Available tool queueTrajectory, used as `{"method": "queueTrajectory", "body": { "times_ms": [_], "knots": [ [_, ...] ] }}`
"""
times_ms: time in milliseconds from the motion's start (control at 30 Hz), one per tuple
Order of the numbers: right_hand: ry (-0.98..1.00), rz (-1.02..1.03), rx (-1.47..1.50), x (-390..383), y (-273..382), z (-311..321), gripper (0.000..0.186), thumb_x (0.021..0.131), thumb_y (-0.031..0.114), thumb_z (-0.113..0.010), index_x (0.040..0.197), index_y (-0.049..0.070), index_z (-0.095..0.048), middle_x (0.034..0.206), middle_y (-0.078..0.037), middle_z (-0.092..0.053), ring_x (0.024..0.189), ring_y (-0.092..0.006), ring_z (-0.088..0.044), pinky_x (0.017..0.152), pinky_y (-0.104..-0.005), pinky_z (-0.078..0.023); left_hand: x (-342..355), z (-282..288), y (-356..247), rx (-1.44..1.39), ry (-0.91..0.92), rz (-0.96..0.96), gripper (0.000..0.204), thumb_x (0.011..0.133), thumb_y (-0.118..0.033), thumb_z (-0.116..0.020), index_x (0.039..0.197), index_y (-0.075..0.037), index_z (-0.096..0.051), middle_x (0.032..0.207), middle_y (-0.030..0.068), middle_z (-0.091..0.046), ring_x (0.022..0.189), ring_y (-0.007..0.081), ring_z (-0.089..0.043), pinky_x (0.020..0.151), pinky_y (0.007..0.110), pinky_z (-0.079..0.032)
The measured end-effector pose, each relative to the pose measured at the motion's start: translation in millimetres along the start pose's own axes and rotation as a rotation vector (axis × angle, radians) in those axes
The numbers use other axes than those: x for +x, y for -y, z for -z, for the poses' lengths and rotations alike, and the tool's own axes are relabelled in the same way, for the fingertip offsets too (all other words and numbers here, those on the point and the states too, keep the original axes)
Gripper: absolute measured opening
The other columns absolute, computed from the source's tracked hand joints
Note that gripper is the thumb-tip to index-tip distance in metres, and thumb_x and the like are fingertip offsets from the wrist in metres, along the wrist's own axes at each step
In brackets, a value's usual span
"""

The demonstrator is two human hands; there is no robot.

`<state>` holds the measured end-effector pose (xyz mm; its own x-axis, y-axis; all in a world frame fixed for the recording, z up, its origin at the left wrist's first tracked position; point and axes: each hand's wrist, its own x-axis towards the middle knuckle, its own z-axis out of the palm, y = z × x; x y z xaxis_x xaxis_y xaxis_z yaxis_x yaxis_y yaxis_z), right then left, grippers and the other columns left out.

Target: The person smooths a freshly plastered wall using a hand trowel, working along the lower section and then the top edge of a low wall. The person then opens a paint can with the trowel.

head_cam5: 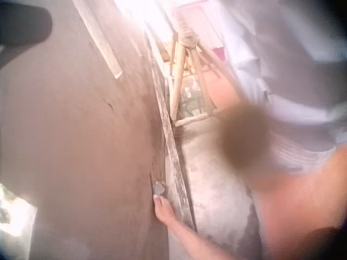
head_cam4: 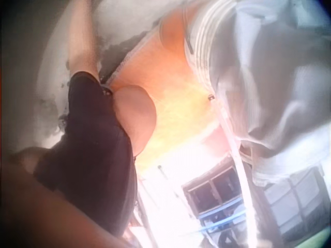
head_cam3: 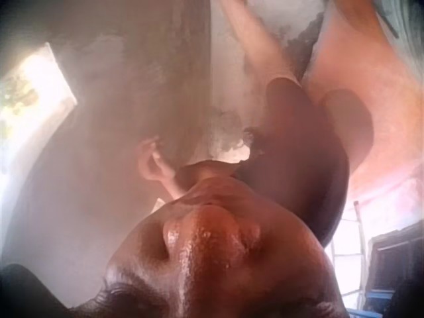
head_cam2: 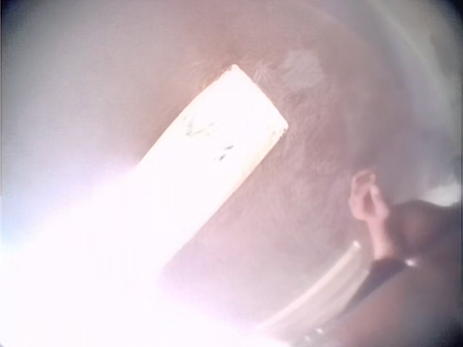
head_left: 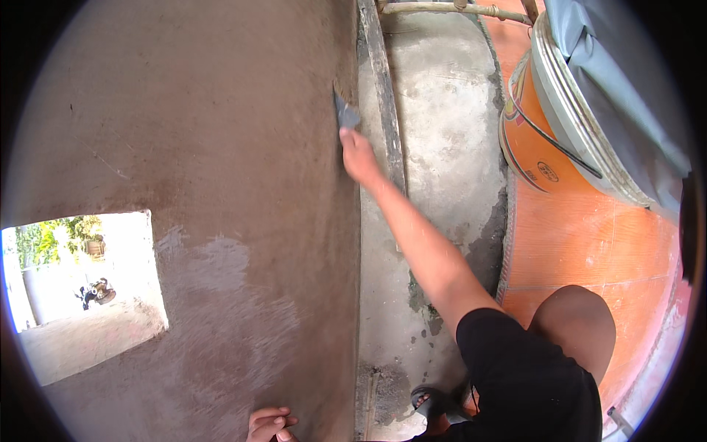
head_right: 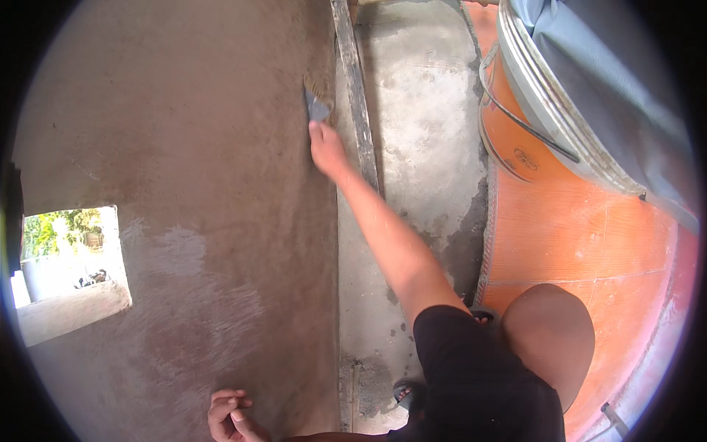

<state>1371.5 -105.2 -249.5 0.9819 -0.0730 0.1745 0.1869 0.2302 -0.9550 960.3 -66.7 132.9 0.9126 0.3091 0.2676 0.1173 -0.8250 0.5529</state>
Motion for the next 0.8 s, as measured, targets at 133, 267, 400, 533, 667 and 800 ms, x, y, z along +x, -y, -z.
{"method": "queueTrajectory", "body": {
  "times_ms": [133, 267, 400, 533, 667, 800],
  "knots": [
    [0.291, -0.027, -0.055, -217, 94, -3, 0.053, 0.108, 0.016, -0.042, 0.155, -0.006, -0.033, 0.164, -0.025, -0.031, 0.152, -0.0363, -0.031, 0.122, -0.0399, -0.028, -5, -1, 2, 0.022, -0.005, 0.024, 0.017, 0.099, -0.013, -0.060, 0.100, 0.002, -0.068, 0.091, 0.0204, -0.071, 0.081, 0.0323, -0.066, 0.071, 0.040, -0.054],
    [0.157, -0.328, -0.143, -160, 68, -14, 0.033, 0.108, 0.020, -0.043, 0.126, -0.006, -0.053, 0.127, -0.029, -0.055, 0.117, -0.0387, -0.054, 0.101, -0.0435, -0.043, -6, 0, 3, 0.040, -0.039, 0.069, 0.016, 0.099, -0.014, -0.063, 0.103, 0.001, -0.067, 0.092, 0.0219, -0.071, 0.081, 0.0331, -0.066, 0.069, 0.040, -0.053],
    [-0.153, -0.104, -0.037, 8, 1, -9, 0.045, 0.110, 0.034, -0.041, 0.099, -0.005, -0.060, 0.093, -0.027, -0.066, 0.082, -0.0349, -0.061, 0.083, -0.0428, -0.048, -4, 3, 5, -0.039, 0.027, -0.028, 0.016, 0.099, -0.014, -0.063, 0.105, 0.001, -0.066, 0.092, 0.0233, -0.071, 0.079, 0.0333, -0.066, 0.067, 0.040, -0.053],
    [0.033, -0.261, -0.106, -94, 61, -6, 0.039, 0.110, 0.029, -0.043, 0.094, -0.004, -0.057, 0.083, -0.024, -0.061, 0.077, -0.0345, -0.059, 0.076, -0.0451, -0.046, -3, 5, 6, -0.083, 0.031, 0.041, 0.017, 0.099, -0.014, -0.063, 0.104, 0.002, -0.067, 0.093, 0.0239, -0.071, 0.079, 0.0343, -0.068, 0.069, 0.041, -0.055],
    [0.400, -0.058, 0.004, -195, 161, -16, 0.046, 0.108, 0.013, -0.043, 0.148, -0.008, -0.044, 0.167, -0.025, -0.021, 0.157, -0.0368, -0.013, 0.126, -0.0425, -0.020, 0, 4, 1, -0.032, 0.047, -0.007, 0.018, 0.100, -0.015, -0.063, 0.100, 0.002, -0.069, 0.093, 0.0223, -0.072, 0.083, 0.0345, -0.069, 0.073, 0.043, -0.056],
    [0.019, -0.276, -0.177, -15, 153, -27, 0.037, 0.109, 0.026, -0.042, 0.101, -0.005, -0.061, 0.092, -0.028, -0.067, 0.088, -0.0422, -0.066, 0.081, -0.0474, -0.048, 3, 5, -3, -0.053, 0.041, 0.023, 0.019, 0.100, -0.016, -0.062, 0.098, 0.002, -0.070, 0.091, 0.0200, -0.073, 0.084, 0.0339, -0.069, 0.074, 0.043, -0.055]
  ]
}}
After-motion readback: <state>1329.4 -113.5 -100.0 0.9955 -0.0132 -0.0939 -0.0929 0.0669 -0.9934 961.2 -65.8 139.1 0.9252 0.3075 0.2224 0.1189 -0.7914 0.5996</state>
